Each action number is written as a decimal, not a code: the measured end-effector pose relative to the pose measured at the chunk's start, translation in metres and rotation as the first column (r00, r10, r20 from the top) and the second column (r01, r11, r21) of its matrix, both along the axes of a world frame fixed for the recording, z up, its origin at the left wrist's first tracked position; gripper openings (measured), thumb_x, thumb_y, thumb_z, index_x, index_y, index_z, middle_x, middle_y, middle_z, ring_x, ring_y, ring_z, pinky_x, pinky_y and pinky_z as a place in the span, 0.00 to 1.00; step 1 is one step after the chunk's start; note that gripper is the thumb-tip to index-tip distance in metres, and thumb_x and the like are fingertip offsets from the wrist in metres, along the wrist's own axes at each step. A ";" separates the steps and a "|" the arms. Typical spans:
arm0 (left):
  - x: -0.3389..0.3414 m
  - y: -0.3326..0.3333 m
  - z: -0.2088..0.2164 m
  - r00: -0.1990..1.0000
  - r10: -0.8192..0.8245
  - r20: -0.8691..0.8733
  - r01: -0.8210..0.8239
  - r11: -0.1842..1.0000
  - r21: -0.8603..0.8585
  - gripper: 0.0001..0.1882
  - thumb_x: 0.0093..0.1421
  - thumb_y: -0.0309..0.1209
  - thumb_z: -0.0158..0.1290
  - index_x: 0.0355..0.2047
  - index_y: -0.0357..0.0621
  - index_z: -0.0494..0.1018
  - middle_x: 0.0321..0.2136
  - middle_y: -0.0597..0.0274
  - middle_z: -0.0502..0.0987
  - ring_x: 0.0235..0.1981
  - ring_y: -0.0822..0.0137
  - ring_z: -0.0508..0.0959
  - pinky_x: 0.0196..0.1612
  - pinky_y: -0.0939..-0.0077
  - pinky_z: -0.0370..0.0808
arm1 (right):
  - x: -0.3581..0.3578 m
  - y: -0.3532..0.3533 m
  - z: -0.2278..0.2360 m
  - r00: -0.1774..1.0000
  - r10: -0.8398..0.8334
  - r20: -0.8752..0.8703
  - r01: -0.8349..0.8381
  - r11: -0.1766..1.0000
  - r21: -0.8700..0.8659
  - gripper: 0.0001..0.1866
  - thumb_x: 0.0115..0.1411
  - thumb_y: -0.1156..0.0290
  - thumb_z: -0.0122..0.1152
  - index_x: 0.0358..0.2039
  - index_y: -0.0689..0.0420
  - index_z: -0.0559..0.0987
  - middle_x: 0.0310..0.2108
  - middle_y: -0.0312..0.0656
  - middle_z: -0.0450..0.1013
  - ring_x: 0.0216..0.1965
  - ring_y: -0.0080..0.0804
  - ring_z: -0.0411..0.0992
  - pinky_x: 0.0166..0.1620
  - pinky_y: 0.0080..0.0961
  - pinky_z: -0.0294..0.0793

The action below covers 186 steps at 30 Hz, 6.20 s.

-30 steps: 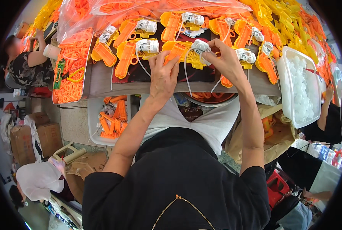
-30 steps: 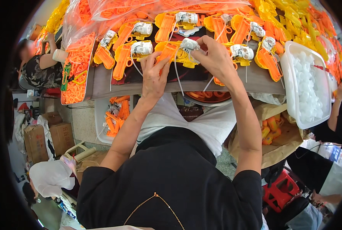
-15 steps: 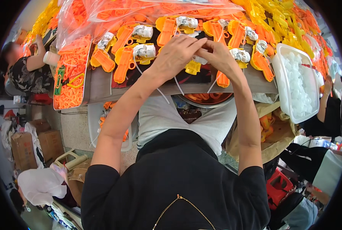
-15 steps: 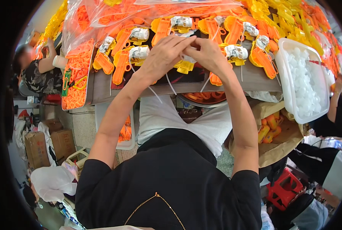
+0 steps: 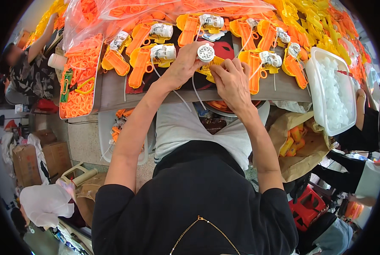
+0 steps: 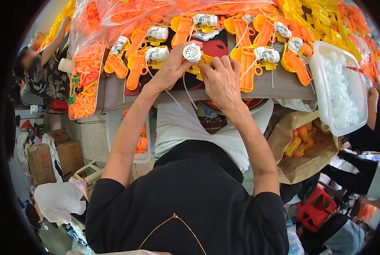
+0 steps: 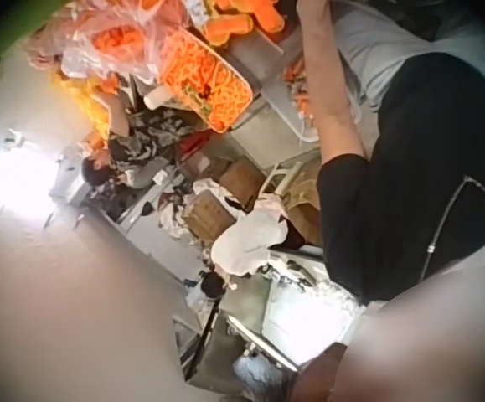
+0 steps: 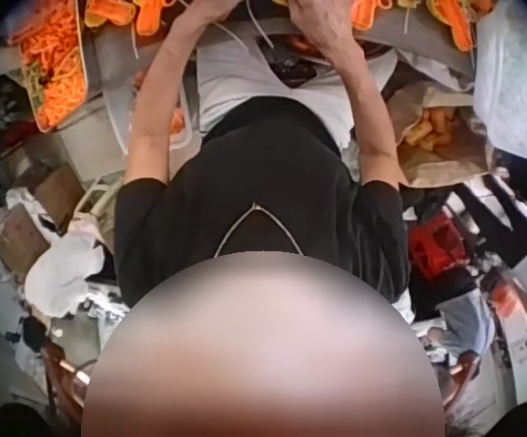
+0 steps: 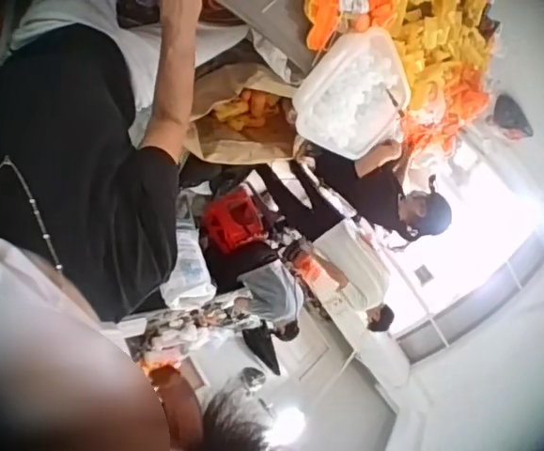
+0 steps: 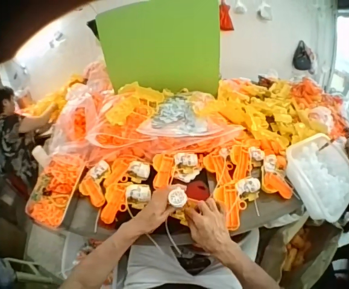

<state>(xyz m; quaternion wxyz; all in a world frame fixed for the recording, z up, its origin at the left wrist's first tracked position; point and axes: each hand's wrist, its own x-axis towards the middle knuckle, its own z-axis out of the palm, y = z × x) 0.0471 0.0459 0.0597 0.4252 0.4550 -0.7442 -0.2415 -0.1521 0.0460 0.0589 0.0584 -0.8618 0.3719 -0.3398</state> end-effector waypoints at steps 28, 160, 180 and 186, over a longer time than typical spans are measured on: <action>-0.019 -0.001 -0.011 0.961 0.249 0.119 -0.216 0.948 -0.235 0.25 0.65 0.30 0.55 0.61 0.41 0.63 0.49 0.49 0.74 0.53 0.48 0.73 0.57 0.59 0.66 | 0.035 0.015 -0.019 0.938 -0.347 0.009 0.341 0.924 0.171 0.12 0.62 0.60 0.61 0.40 0.52 0.86 0.39 0.37 0.78 0.48 0.37 0.68 0.57 0.40 0.53; -0.010 0.035 -0.002 0.878 0.421 0.229 -0.255 0.814 -0.521 0.09 0.54 0.28 0.55 0.36 0.45 0.78 0.42 0.64 0.77 0.49 0.60 0.75 0.56 0.60 0.69 | 0.011 -0.009 -0.019 0.994 -0.027 0.107 0.025 0.999 0.019 0.15 0.62 0.81 0.59 0.50 0.62 0.75 0.53 0.53 0.71 0.56 0.52 0.68 0.58 0.42 0.68; 0.268 0.224 0.040 0.177 0.834 0.523 -0.804 0.429 -0.411 0.14 0.56 0.36 0.64 0.39 0.40 0.81 0.35 0.54 0.79 0.39 0.57 0.80 0.44 0.66 0.75 | -0.009 -0.033 -0.014 1.000 -0.009 0.010 0.008 0.992 0.123 0.15 0.66 0.77 0.56 0.53 0.62 0.74 0.57 0.51 0.70 0.61 0.48 0.66 0.64 0.37 0.64; 0.291 0.237 0.033 0.304 0.886 0.350 -0.894 0.392 -0.215 0.09 0.59 0.26 0.62 0.40 0.40 0.80 0.36 0.62 0.80 0.37 0.71 0.80 0.43 0.77 0.76 | 0.000 -0.028 0.001 0.990 -0.043 0.136 0.026 0.992 0.127 0.16 0.65 0.74 0.60 0.53 0.59 0.76 0.58 0.49 0.70 0.61 0.47 0.67 0.63 0.37 0.65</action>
